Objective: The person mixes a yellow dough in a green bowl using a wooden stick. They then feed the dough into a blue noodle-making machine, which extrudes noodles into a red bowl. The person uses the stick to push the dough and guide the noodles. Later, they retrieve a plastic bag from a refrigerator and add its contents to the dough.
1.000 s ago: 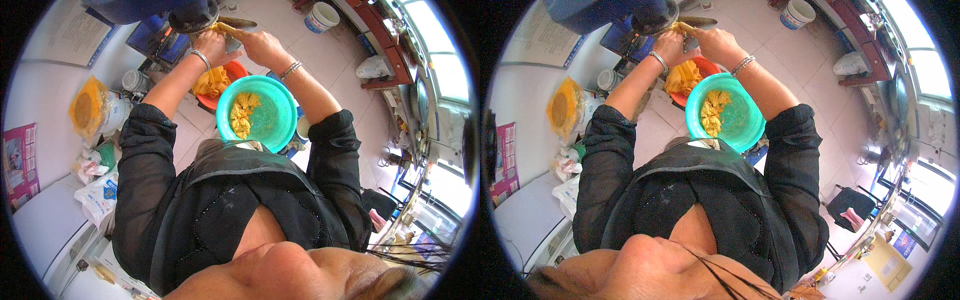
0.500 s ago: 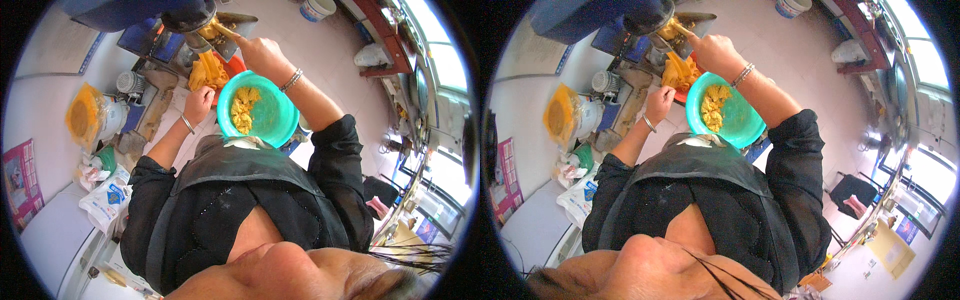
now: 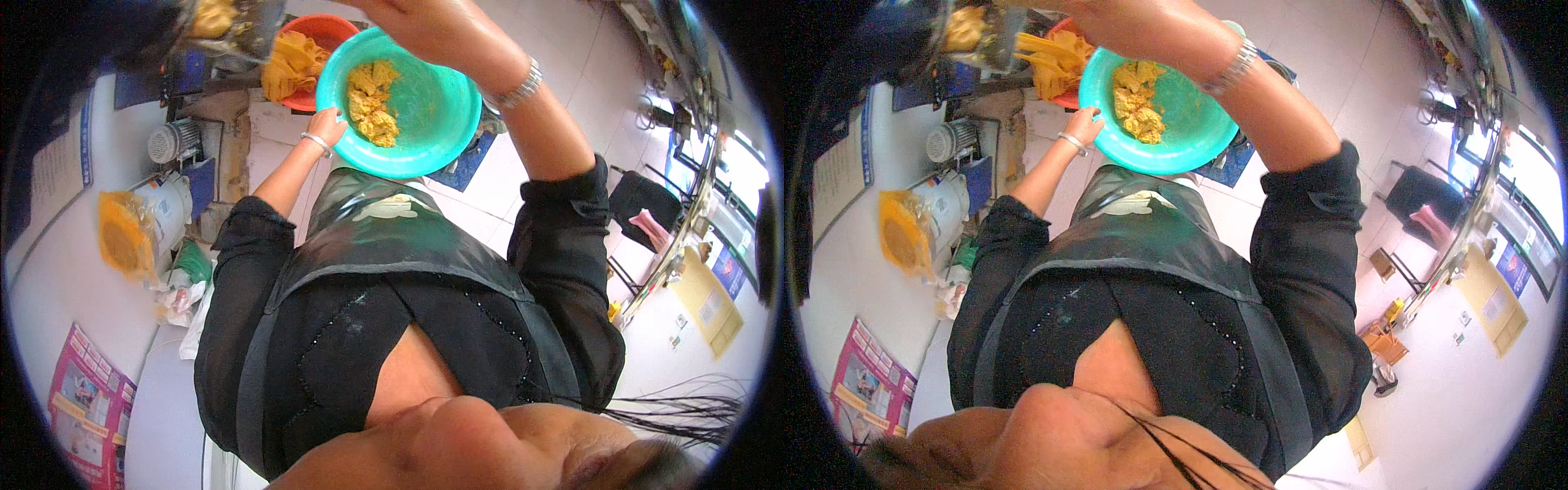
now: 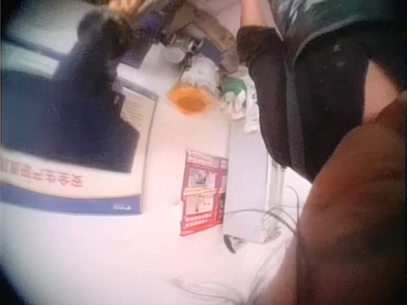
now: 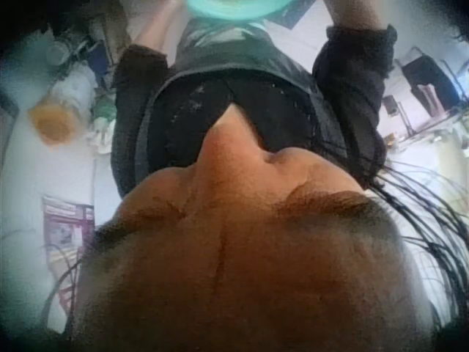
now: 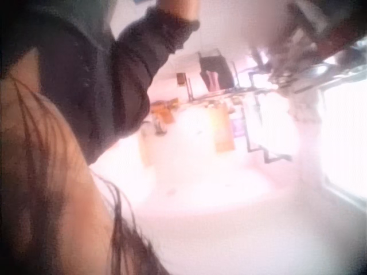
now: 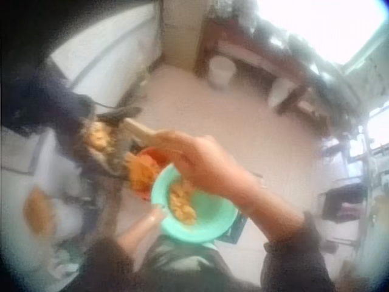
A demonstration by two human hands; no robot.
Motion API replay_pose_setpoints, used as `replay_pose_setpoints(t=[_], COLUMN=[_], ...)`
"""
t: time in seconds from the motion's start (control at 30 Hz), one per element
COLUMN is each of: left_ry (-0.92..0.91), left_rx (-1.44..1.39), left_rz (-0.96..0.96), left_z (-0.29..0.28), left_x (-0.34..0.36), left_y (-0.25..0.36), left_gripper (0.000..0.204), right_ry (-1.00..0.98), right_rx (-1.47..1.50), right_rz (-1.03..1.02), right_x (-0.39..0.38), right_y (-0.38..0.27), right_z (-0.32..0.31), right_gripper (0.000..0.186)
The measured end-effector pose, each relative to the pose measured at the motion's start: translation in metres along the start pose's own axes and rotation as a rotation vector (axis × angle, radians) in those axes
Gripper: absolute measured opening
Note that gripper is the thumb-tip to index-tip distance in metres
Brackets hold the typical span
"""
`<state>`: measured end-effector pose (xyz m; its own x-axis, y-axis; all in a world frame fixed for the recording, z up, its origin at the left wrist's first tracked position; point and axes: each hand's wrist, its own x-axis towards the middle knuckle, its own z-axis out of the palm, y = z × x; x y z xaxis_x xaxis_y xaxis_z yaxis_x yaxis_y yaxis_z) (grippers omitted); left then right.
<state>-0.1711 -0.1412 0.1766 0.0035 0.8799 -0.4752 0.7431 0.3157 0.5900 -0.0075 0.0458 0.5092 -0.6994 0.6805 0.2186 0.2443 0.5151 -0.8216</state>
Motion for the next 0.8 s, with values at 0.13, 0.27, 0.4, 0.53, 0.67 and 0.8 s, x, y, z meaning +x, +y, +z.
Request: replay_pose_setpoints(t=[0.13,0.27,0.4,0.53,0.67,0.8], left_ry=[-0.253,0.15,0.275,0.19,0.162,0.134], left_rx=[-0.358,-0.784,-0.49,-0.191,-0.154,-1.059], left_rz=[-0.656,-0.905,-1.134,-1.192,-0.808,-0.64], left_z=[0.081,0.211,0.22,0.188,0.219,0.22], left_x=[0.062,0.077,0.097,0.104,0.103,0.093], left_y=[-0.008,-0.035,0.047,0.103,0.018,-0.001], left_gripper=[0.048,0.06,0.077,0.081,0.054,0.03], right_ry=[-0.054,0.052,0.093,0.094,0.132,0.289], right_rx=[-0.129,-0.107,-0.033,-0.031,0.028,-0.13], right_rz=[0.328,0.592,0.88,0.939,0.928,0.706], right_x=[-0.075,-0.189,-0.281,-0.329,-0.334,-0.323], right_y=[0.058,0.162,0.218,0.247,0.263,0.297], right_z=[-0.036,-0.014,0.011,0.025,0.034,0.047], right_gripper=[0.028,0.021,0.023,0.024,0.024,0.024])
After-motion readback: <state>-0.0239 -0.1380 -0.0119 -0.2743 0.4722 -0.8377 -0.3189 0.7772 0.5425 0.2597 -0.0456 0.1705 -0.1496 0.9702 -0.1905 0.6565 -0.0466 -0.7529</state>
